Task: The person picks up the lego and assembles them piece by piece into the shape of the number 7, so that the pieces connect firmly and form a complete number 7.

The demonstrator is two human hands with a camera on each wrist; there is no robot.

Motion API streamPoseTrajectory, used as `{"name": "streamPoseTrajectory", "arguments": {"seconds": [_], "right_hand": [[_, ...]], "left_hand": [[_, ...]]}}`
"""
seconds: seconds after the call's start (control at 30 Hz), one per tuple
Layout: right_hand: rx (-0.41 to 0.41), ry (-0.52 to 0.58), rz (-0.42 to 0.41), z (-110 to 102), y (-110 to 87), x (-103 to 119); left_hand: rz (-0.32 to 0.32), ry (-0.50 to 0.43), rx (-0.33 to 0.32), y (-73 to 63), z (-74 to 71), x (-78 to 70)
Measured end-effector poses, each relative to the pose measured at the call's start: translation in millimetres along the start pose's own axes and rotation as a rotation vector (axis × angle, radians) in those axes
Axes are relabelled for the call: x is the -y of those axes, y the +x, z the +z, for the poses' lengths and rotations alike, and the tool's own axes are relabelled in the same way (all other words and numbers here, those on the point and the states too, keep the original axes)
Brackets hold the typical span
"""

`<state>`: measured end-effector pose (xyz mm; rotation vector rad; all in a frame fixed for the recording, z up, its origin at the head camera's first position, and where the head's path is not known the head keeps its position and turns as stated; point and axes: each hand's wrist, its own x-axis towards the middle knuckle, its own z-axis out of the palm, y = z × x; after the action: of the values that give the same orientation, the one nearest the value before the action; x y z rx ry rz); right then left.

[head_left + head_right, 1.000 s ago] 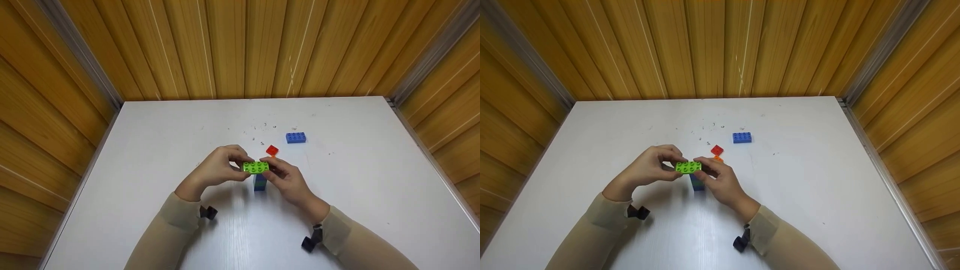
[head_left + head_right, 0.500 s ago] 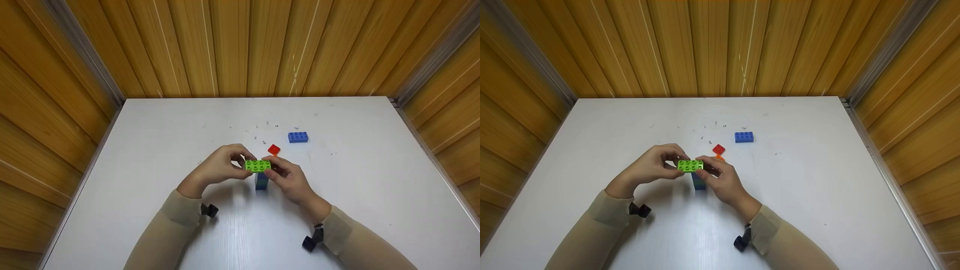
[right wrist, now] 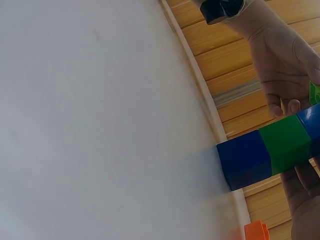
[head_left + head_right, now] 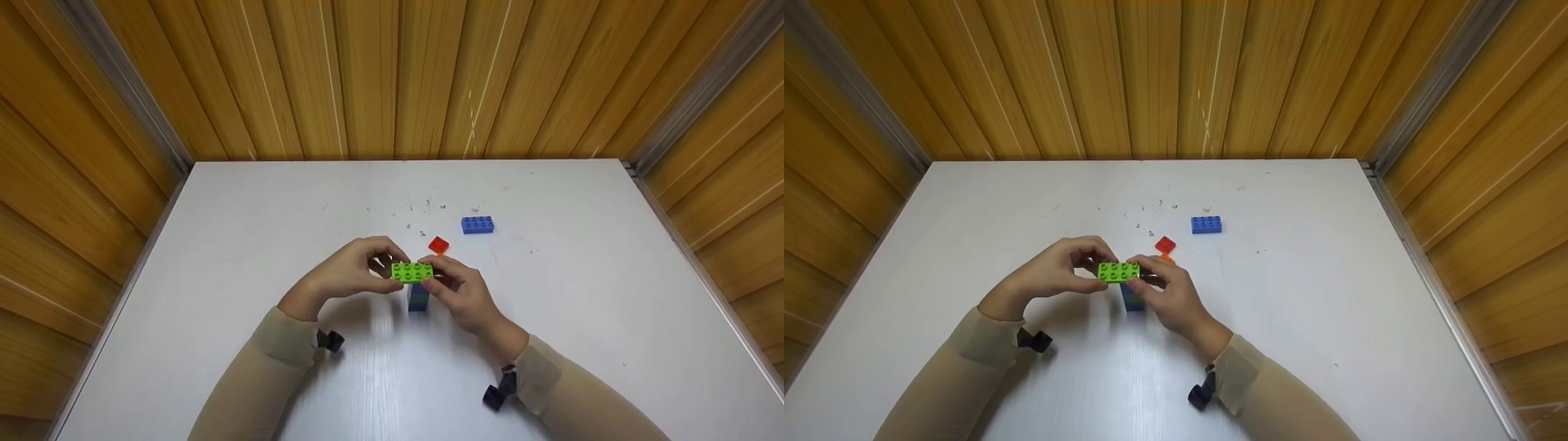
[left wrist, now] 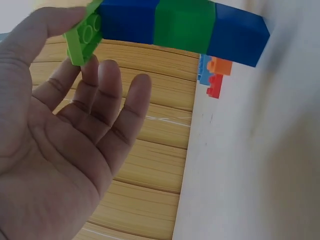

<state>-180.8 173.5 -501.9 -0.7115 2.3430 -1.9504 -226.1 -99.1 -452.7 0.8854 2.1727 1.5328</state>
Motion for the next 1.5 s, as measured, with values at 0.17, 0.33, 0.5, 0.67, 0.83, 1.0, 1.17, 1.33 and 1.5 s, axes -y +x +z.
{"name": "streamPoseTrajectory", "arguments": {"seconds": [0.17,0.33,0.5,0.67,0.83,1.0,1.17,1.33,1.5], "right_hand": [[0.008,-0.010,0.017,-0.6,0.4,-1.1],[0.008,-0.019,0.032,-0.2,0.6,0.3],[0.001,-0.015,0.029,1.6,0.9,1.2],[0.011,-0.009,0.035,5.6,3.2,1.2],[-0.007,-0.028,0.049,4.0,2.4,1.8],[-0.010,-0.038,0.049,0.8,0.4,-0.4],[-0.007,-0.018,0.054,0.6,-1.8,-2.4],[0.001,-0.010,0.054,0.8,-2.1,-2.6],[-0.014,-0.013,0.052,0.1,0.3,-1.8]], "left_hand": [[0.016,-0.008,0.010,8.2,-6.8,3.4],[-0.017,-0.014,-0.061,23.7,-12.3,5.6],[-0.067,0.005,-0.119,45.4,-13.9,12.2],[-0.148,0.091,-0.143,63.4,-14.1,24.6],[-0.218,0.105,-0.126,88.0,-8.2,37.6],[-0.337,0.002,-0.094,107.3,3.3,45.4],[-0.434,-0.071,-0.073,117.1,10.5,46.8],[-0.447,0.012,-0.059,124.0,18.6,44.4],[-0.406,0.169,-0.036,132.2,24.7,42.0]]}}
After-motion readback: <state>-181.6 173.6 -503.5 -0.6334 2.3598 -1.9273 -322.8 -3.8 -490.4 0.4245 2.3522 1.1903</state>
